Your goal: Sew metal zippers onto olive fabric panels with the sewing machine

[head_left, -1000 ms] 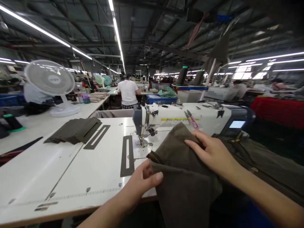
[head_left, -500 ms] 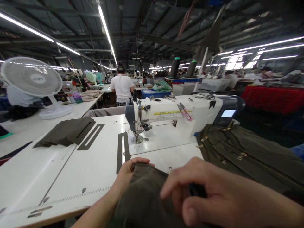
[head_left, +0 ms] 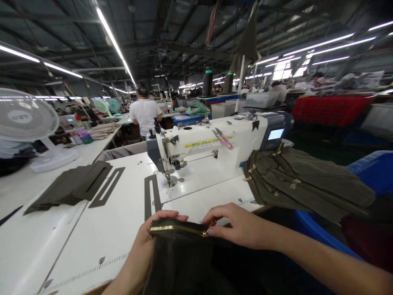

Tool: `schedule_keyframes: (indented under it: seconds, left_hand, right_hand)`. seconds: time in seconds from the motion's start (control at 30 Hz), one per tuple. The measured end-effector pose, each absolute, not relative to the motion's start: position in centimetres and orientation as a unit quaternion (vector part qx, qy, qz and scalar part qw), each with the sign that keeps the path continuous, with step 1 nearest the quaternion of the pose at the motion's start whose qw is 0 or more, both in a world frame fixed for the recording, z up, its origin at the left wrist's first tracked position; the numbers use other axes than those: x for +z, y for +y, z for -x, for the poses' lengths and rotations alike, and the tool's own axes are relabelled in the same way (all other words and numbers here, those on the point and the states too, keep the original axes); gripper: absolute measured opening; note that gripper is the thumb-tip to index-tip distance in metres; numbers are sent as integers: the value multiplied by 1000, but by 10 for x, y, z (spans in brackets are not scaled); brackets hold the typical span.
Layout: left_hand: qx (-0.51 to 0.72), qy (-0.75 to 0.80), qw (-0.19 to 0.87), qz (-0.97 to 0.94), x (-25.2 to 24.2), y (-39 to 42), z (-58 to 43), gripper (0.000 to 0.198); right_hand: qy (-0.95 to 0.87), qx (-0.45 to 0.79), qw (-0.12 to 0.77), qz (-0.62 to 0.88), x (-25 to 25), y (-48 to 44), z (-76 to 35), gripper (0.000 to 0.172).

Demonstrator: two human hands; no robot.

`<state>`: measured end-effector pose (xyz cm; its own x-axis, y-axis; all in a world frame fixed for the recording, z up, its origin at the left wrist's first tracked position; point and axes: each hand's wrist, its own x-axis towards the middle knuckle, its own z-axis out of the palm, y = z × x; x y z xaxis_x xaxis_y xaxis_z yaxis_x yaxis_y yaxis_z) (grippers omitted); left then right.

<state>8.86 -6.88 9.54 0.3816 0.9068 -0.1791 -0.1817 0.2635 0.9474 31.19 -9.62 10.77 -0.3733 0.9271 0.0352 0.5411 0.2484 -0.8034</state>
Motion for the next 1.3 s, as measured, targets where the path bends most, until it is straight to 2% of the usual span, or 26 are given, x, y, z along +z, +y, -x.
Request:
schedule_keyframes:
  seconds: [0.07,0.13,0.27,0.37,0.4,0.47,0.53,0.63,0.77,0.8,0.9,0.97,1.03,1.1,1.2,1.3]
  left_hand:
    - [393,399,686,-465,95,-69,-87,33]
    - [400,400,681,-465,94,-68,-86,33]
    - [412,400,685,-449,90,-68,-92,36]
    - [410,402,682,-452,84,-67,-96,38]
    - [409,405,670,-469,83,-66,-95,37]
    - [392,416,619,-539,82,-65,-90,25]
    - [326,408,570,-634,85,-62,-81,17]
    - [246,368,590,-675,95,-58,-66,27]
    - [294,311,617,-660,106,-55,-67,62]
    - [286,311,597,-682,107,-55,-71,61]
    - [237,367,533,-724,107,-55,-88,41]
    - [229,388,548,-705,107,-54,-96,39]
    - [235,379,595,-668,108,-52,-98,42]
    - [241,375,624,-642,110,-49,-98,45]
    - [241,360,638,-637,111,-44,-98,48]
    - [260,322,622,-665,118,-34,-106,46]
  right_hand:
    - [-749,325,300,493,108,-99,-309,13]
    - [-767,224,348,490,106,-104,-304,11]
    - [-815,17,383,434,96,-113,-287,26]
    - [-815,-65,393,422,87,-108,-274,8]
    - [-808,-70,402,426,86,-105,-272,13]
    - [-799,-34,414,434,87,-100,-275,19]
    - [-804,32,393,444,92,-96,-284,18]
    - [-833,77,306,455,100,-95,-302,18]
    - [-851,132,205,465,110,-97,-310,17]
    - [-849,150,196,468,112,-97,-310,16]
    - [-822,222,201,485,120,-98,-309,14]
    - [-789,284,186,513,123,-100,-316,9]
    - [-762,327,163,534,121,-102,-327,17]
    - [-742,368,179,531,114,-104,-340,22]
    - [-693,408,258,535,103,-103,-353,30]
    - [-700,321,298,564,109,-104,-363,32]
